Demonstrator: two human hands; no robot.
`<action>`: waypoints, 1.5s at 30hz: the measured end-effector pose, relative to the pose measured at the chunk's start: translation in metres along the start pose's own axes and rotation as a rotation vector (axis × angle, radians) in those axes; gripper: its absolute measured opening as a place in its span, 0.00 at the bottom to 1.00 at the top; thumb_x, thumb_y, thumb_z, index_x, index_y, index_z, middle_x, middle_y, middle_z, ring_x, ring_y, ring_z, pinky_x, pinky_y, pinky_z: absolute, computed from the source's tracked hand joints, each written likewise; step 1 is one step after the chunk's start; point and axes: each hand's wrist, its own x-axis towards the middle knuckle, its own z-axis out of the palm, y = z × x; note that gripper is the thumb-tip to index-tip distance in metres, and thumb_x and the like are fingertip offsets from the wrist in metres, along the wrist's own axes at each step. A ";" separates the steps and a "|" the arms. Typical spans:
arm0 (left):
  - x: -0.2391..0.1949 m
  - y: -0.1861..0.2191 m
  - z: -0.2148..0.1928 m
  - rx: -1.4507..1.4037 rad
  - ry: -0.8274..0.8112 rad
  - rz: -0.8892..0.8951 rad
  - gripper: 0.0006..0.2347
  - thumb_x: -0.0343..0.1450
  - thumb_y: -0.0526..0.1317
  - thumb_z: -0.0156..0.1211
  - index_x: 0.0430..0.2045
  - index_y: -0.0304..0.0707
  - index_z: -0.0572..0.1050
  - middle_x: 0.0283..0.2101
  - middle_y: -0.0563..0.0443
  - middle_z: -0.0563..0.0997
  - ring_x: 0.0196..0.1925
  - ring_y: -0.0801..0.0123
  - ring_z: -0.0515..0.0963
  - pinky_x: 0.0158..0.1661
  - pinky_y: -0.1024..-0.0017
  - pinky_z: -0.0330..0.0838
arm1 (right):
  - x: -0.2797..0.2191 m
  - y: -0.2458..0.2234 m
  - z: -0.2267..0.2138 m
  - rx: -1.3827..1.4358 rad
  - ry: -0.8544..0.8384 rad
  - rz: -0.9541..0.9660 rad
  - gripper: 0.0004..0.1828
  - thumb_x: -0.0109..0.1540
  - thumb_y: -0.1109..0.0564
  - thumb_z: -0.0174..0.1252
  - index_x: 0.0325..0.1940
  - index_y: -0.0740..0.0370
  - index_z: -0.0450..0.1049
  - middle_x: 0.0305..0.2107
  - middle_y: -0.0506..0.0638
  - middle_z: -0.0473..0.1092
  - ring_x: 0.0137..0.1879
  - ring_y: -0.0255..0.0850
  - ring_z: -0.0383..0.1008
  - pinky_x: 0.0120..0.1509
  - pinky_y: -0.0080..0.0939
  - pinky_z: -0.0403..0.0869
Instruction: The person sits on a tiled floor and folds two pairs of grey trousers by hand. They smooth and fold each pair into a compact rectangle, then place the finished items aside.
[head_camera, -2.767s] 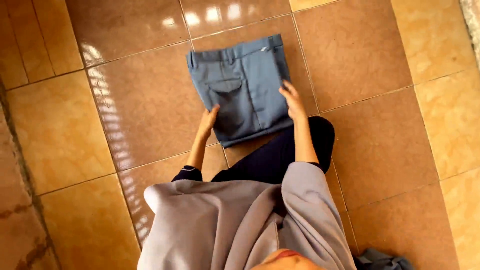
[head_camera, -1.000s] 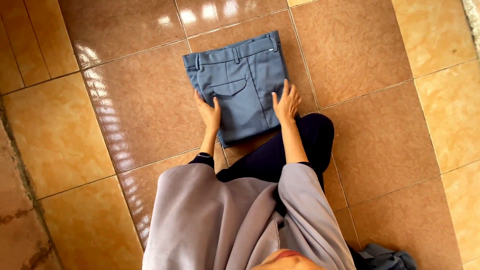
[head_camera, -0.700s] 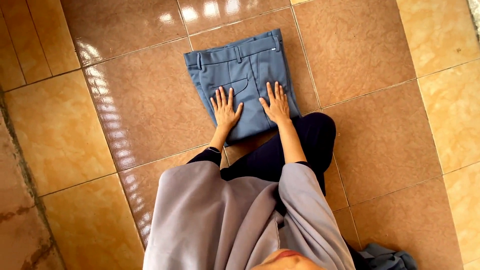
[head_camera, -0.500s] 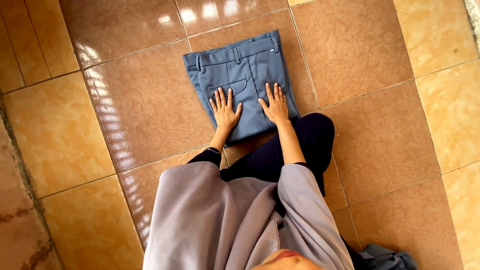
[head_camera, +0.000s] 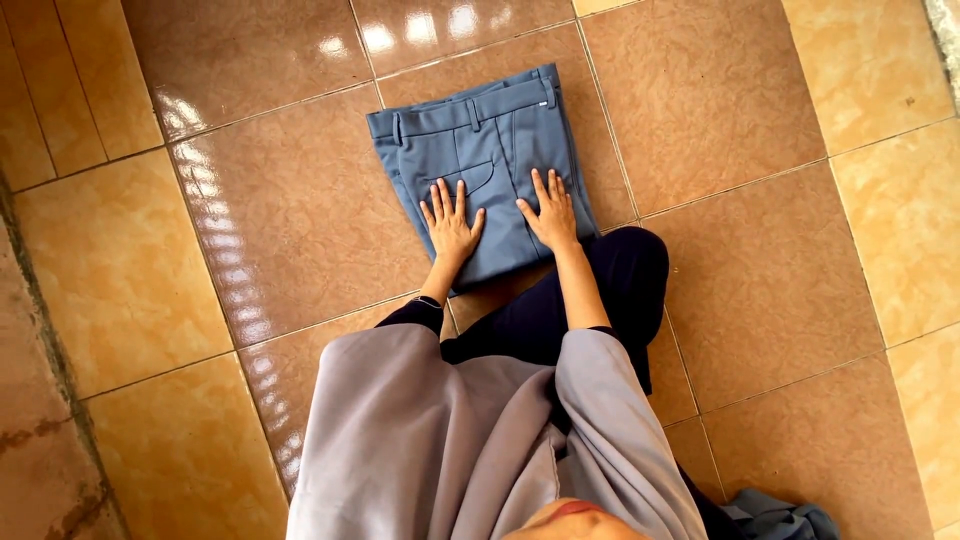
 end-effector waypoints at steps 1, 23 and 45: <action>-0.001 0.000 0.001 0.001 0.000 0.001 0.34 0.75 0.64 0.40 0.76 0.56 0.47 0.79 0.39 0.42 0.81 0.50 0.36 0.72 0.42 0.24 | -0.001 -0.001 -0.001 0.001 0.001 0.001 0.41 0.70 0.29 0.43 0.83 0.44 0.44 0.75 0.65 0.47 0.80 0.60 0.47 0.76 0.68 0.58; 0.029 0.152 -0.045 -0.241 0.129 0.251 0.32 0.77 0.63 0.41 0.75 0.49 0.51 0.77 0.29 0.47 0.80 0.39 0.41 0.69 0.31 0.33 | -0.060 0.043 -0.134 0.147 0.519 0.083 0.36 0.74 0.39 0.48 0.82 0.55 0.49 0.72 0.69 0.54 0.78 0.65 0.49 0.72 0.82 0.47; -0.132 0.416 -0.011 -0.354 -0.170 0.950 0.32 0.78 0.62 0.42 0.76 0.54 0.49 0.78 0.35 0.43 0.80 0.44 0.37 0.70 0.32 0.30 | -0.362 0.158 -0.194 0.020 0.862 0.800 0.37 0.73 0.36 0.47 0.81 0.54 0.50 0.70 0.64 0.59 0.76 0.62 0.56 0.72 0.83 0.47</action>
